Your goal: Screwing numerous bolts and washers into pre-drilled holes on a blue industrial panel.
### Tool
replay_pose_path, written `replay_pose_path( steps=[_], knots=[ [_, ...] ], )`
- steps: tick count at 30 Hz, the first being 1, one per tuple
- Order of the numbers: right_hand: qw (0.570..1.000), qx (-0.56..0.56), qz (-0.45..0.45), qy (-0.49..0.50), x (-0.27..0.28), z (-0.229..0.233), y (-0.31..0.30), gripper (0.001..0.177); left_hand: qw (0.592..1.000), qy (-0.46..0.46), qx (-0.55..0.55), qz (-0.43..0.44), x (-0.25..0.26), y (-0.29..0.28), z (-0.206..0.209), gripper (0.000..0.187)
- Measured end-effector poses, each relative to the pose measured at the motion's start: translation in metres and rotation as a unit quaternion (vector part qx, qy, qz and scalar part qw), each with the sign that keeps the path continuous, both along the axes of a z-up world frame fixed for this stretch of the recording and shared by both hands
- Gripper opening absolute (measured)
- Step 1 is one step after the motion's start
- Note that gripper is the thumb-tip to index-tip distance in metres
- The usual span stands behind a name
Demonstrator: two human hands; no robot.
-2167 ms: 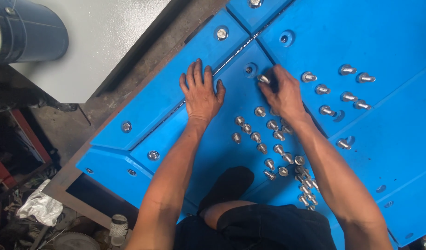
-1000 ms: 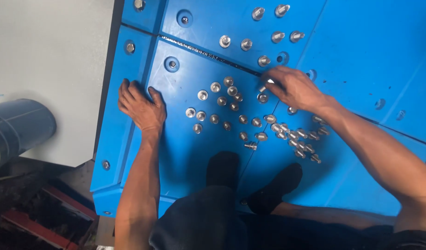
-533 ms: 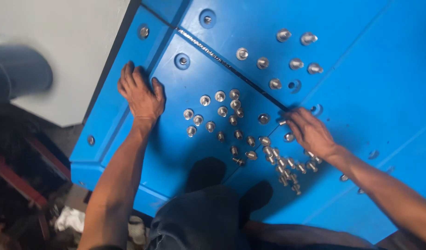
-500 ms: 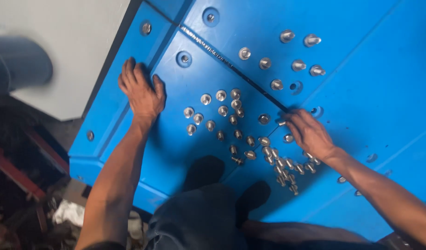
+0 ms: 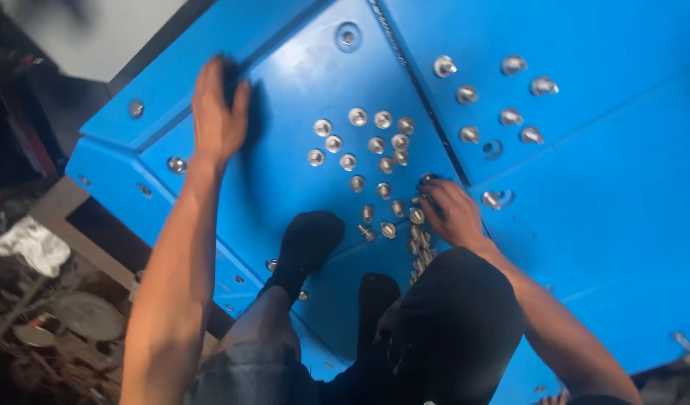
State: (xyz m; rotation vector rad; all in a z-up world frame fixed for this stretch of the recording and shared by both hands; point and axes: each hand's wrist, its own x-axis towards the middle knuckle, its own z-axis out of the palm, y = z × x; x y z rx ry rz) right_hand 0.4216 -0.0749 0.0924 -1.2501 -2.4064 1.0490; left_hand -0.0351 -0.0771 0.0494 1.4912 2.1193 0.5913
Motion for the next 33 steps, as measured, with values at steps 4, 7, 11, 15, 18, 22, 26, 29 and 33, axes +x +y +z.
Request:
replay_pose_path(
  steps=[4, 7, 11, 15, 18, 22, 26, 29, 33],
  knots=[
    [1.000, 0.022, 0.010, -0.016, -0.004, 0.006, 0.010, 0.025, 0.979, 0.122, 0.017, 0.161, -0.024, -0.147, -0.029, 0.040],
    [0.999, 0.021, 0.003, 0.028, -0.006, -0.005, 0.025, 0.020, 0.947, 0.100, -0.028, 0.303, -0.015, -0.207, -0.015, 0.051],
    [0.988, 0.150, 0.035, 0.030, -0.076, -0.033, 0.108, 0.020, 0.936, 0.066, -0.026, 0.345, -0.019, -0.243, -0.027, 0.053],
    [0.976, 0.197, 0.074, 0.056, -0.151, -0.076, 0.199, 0.042, 0.935, 0.127, -0.110, 0.313, -0.021, -0.220, -0.028, 0.055],
    [0.974, 0.200, 0.089, 0.059, -0.167, -0.097, 0.220, 0.053, 0.921, 0.146, -0.146, 0.330, -0.021, -0.212, -0.035, 0.059],
    [0.975, 0.199, 0.091, 0.049, -0.170, -0.100, 0.222, 0.056, 0.916, 0.182, -0.093, 0.346, -0.026, -0.203, -0.030, 0.056],
    [0.978, 0.188, 0.090, 0.034, -0.176, -0.102, 0.222, 0.055, 0.881, 0.083, -0.160, 0.438, -0.034, -0.191, -0.024, 0.043],
    [0.970, 0.220, 0.101, 0.023, -0.174, -0.102, 0.225, 0.055, 0.887, 0.110, -0.060, 0.445, -0.033, -0.193, -0.036, 0.039],
    [0.965, 0.237, 0.106, 0.033, -0.172, -0.107, 0.224, 0.055, 0.871, 0.071, -0.067, 0.481, -0.036, -0.193, -0.033, 0.040]
  ],
)
